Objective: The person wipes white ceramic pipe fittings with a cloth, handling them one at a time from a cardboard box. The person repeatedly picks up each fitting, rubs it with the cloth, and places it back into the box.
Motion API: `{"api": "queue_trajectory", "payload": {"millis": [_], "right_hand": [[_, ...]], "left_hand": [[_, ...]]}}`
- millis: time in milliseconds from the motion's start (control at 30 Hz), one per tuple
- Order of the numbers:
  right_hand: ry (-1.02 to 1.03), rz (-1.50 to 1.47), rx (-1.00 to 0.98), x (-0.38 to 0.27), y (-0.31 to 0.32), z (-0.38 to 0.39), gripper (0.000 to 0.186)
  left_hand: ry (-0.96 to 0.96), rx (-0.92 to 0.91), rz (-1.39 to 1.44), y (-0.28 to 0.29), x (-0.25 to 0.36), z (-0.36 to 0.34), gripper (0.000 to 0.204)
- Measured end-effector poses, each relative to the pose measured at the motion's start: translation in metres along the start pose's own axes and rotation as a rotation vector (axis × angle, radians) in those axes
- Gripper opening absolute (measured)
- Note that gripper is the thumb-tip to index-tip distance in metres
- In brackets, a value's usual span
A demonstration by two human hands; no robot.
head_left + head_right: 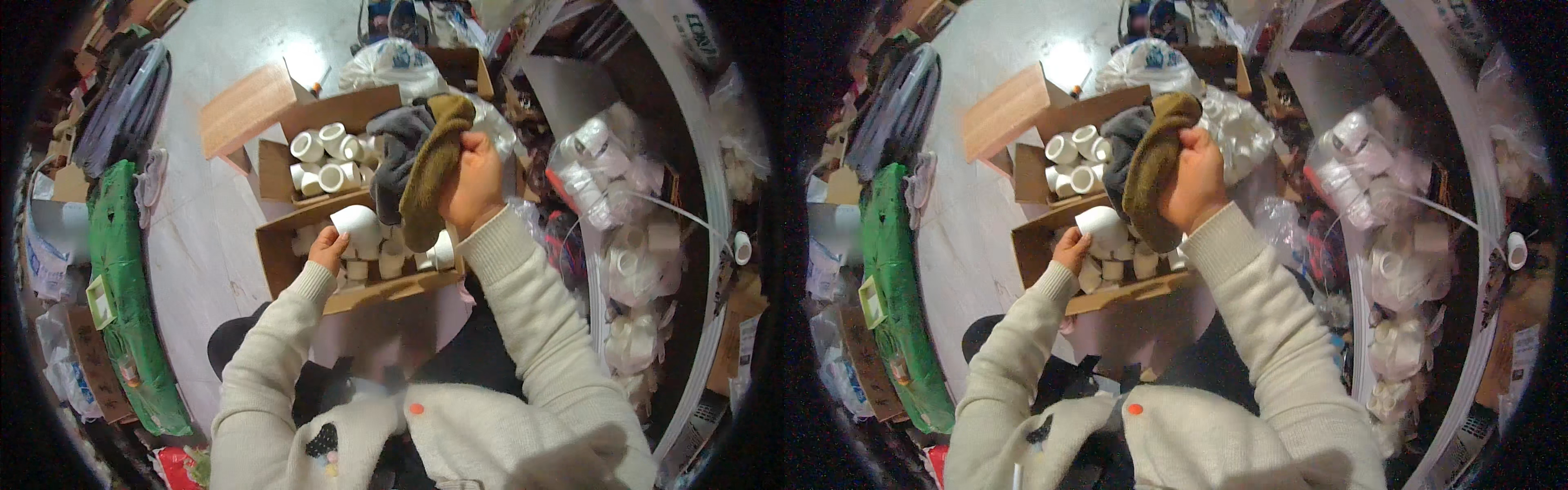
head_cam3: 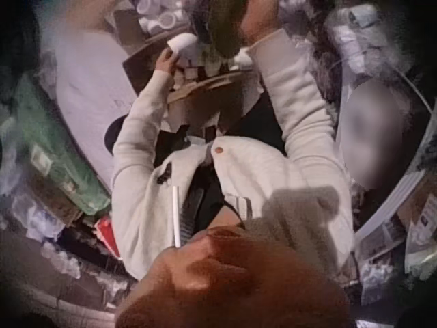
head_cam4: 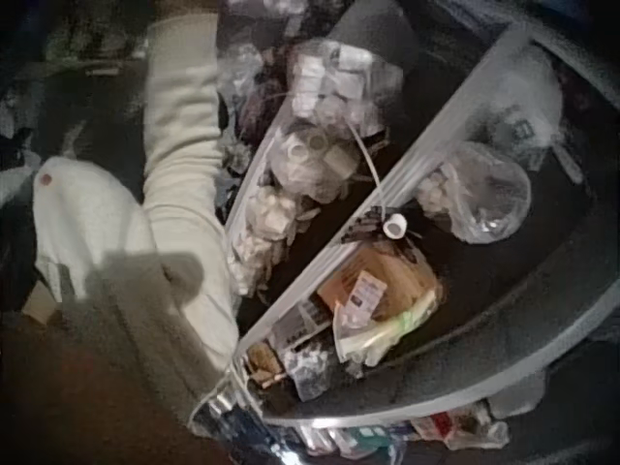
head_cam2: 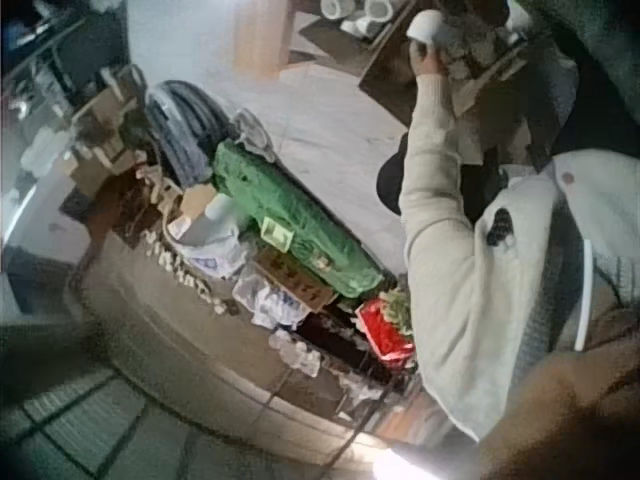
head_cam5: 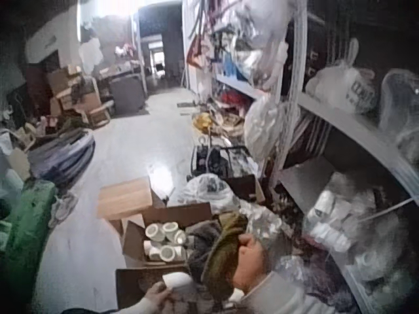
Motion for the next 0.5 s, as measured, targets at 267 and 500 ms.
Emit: {"api": "queue_trajectory", "payload": {"millis": [267, 500], "right_hand": [[0.100, 1.121, -0.345, 0.062, -0.058, 0.002, 0.034], [-0.034, 1.411, -0.161, 0.081, -0.028, -0.013, 0.031]], "left_hand": [[-0.480, -0.144, -0.063, -0.047, 0.157, 0.048, 0.033], [-0.519, -0.255, 0.093, -0.074, 0.156, 0.073, 0.034]]}}
Point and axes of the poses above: each hand's wrist, its own z-axis away from the middle knuckle, its own y-axis out of the back of the hand, x = y × z, the point moved 7 cm from there along -z, towards the middle knuckle, and after that the axes turned 14 degrees about -x, right-handed, at the moved point
